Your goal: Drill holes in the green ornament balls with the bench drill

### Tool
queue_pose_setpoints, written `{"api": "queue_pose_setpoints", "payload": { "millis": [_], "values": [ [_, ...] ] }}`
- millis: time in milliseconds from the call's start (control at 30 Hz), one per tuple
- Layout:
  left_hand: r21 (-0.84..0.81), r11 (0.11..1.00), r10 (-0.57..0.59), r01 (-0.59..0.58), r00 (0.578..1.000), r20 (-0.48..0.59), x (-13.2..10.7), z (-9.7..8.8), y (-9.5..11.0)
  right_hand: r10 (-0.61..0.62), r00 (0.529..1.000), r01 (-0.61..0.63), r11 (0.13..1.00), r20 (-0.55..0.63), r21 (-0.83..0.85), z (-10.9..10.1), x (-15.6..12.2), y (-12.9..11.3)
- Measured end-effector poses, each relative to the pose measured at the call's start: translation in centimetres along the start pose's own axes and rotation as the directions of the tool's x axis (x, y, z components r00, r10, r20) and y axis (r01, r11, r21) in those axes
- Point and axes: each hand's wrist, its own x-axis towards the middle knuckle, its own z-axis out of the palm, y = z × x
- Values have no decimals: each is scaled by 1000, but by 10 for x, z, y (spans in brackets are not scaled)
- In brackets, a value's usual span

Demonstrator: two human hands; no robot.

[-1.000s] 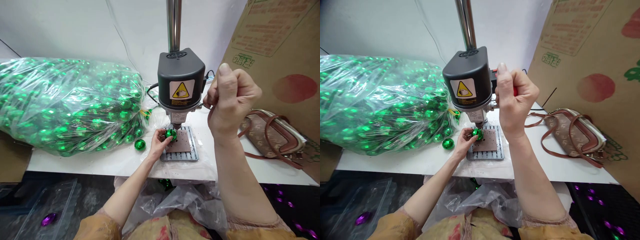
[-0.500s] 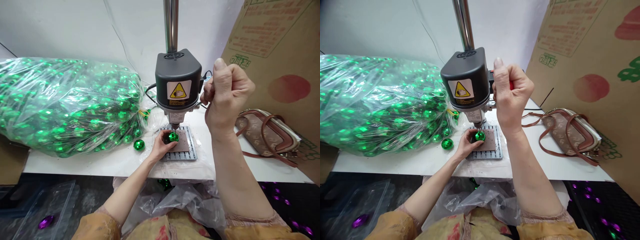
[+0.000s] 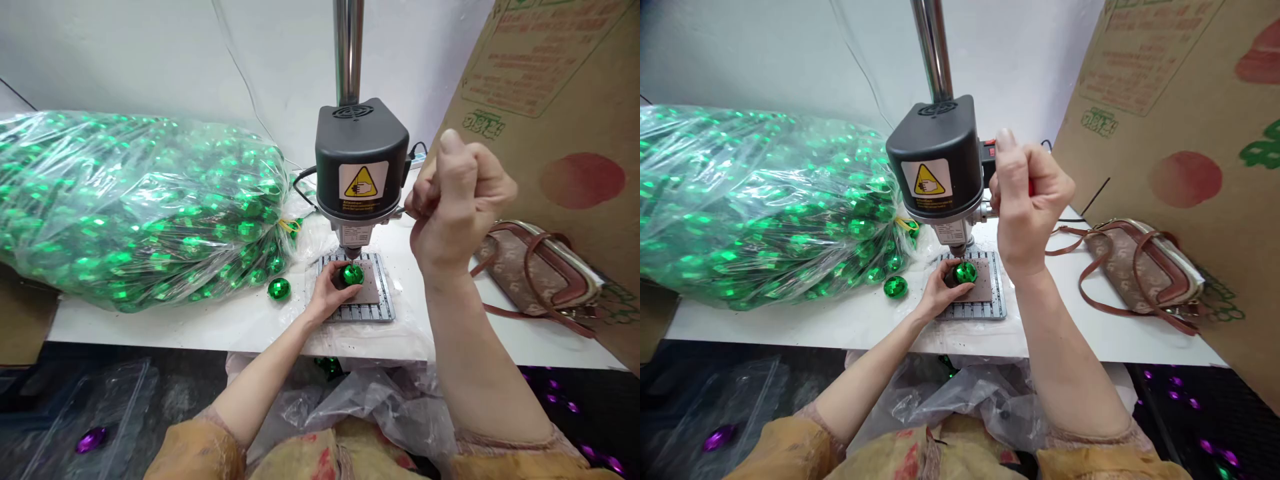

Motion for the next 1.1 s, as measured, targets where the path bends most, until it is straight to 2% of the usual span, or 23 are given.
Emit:
{"api": "queue_pose_setpoints", "payload": {
  "millis": [167,333,600,833,1100],
  "values": [
    [14,1000,17,-17,1000,4,-1,0,1,-143,986,149,987,-86,62,-6,-26,-1],
    [32,999,27,-28,999,18,-1,-1,-2,-210,976,214,973,-57,81,-12,-38,3],
    [30,999,41,-42,999,33,-1,-2,-2,-300,953,302,943,-37,140,-16,-40,12],
    [8,1000,3,-4,1000,24,-3,0,1,-371,928,369,913,-26,175,-19,-45,18],
    [-30,1000,-7,8,1000,15,-3,1,2,-367,930,363,916,-11,172,-24,-50,21]
  ]
}}
